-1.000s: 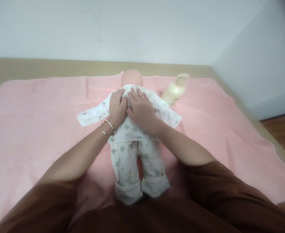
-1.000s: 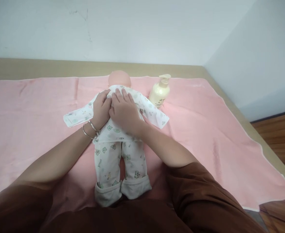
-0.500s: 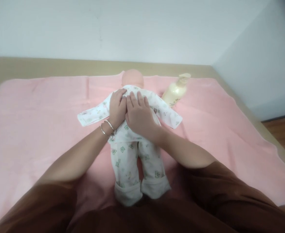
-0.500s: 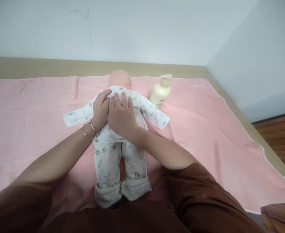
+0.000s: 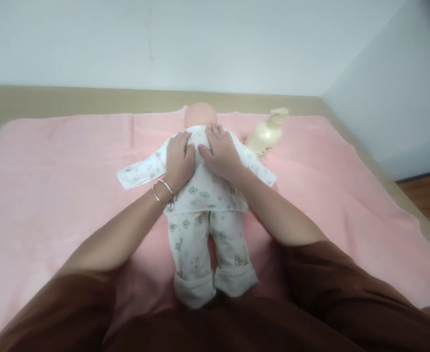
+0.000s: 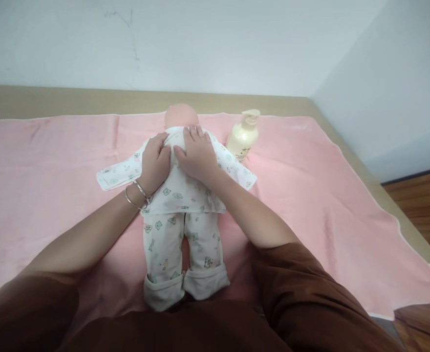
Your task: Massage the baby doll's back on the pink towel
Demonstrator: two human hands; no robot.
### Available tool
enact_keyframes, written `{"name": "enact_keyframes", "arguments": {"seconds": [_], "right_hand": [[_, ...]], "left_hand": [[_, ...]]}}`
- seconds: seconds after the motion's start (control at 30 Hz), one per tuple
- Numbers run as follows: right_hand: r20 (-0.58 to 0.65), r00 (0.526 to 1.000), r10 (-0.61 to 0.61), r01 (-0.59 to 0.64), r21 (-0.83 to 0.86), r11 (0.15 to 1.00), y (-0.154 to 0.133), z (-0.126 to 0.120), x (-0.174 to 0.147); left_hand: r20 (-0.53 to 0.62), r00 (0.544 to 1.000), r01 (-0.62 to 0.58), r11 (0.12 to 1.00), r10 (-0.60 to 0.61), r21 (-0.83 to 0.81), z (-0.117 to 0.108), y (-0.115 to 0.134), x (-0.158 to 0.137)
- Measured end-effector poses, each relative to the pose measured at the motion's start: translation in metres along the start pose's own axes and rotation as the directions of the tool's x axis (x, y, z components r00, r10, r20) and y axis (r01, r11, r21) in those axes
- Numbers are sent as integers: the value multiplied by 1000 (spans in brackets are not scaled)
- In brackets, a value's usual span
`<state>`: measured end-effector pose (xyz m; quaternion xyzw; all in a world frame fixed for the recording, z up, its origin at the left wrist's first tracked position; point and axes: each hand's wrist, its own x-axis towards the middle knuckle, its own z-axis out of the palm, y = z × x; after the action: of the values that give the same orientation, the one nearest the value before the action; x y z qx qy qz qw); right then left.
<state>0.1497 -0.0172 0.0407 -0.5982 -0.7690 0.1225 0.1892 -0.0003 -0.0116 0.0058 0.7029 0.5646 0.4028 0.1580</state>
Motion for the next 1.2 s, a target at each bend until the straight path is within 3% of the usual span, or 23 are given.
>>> {"name": "enact_keyframes", "arguments": {"seconds": [0.23, 0.4, 0.57, 0.7, 0.9, 1.0, 1.2], "right_hand": [[-24, 999, 26, -26, 4, 1000, 11, -3, 7], [-94, 995, -14, -1, -164, 987, -15, -3, -19], [9, 994, -105, 103, -267, 958, -43, -5, -46], [37, 989, -140, 145, -191, 971, -27, -8, -27], [5, 997, -82, 82, -106, 991, 3, -3, 1], [-29, 995, -97, 91, -160, 983, -6, -3, -9], [76, 990, -118, 137, -330, 934, -37, -18, -40]], "left_hand": [[130, 984, -144, 975, 123, 167, -6, 27, -25], [145, 984, -119, 990, 107, 78, -3, -3, -2], [129, 990, -62, 998, 62, -4, 0, -28, 16], [99, 989, -116, 992, 110, 59, -3, -10, 4], [179, 975, -160, 977, 134, 142, -14, 26, -14], [217, 973, -115, 984, 84, 136, -20, 26, -6], [195, 980, -52, 996, 37, 74, -24, 3, 16]]}}
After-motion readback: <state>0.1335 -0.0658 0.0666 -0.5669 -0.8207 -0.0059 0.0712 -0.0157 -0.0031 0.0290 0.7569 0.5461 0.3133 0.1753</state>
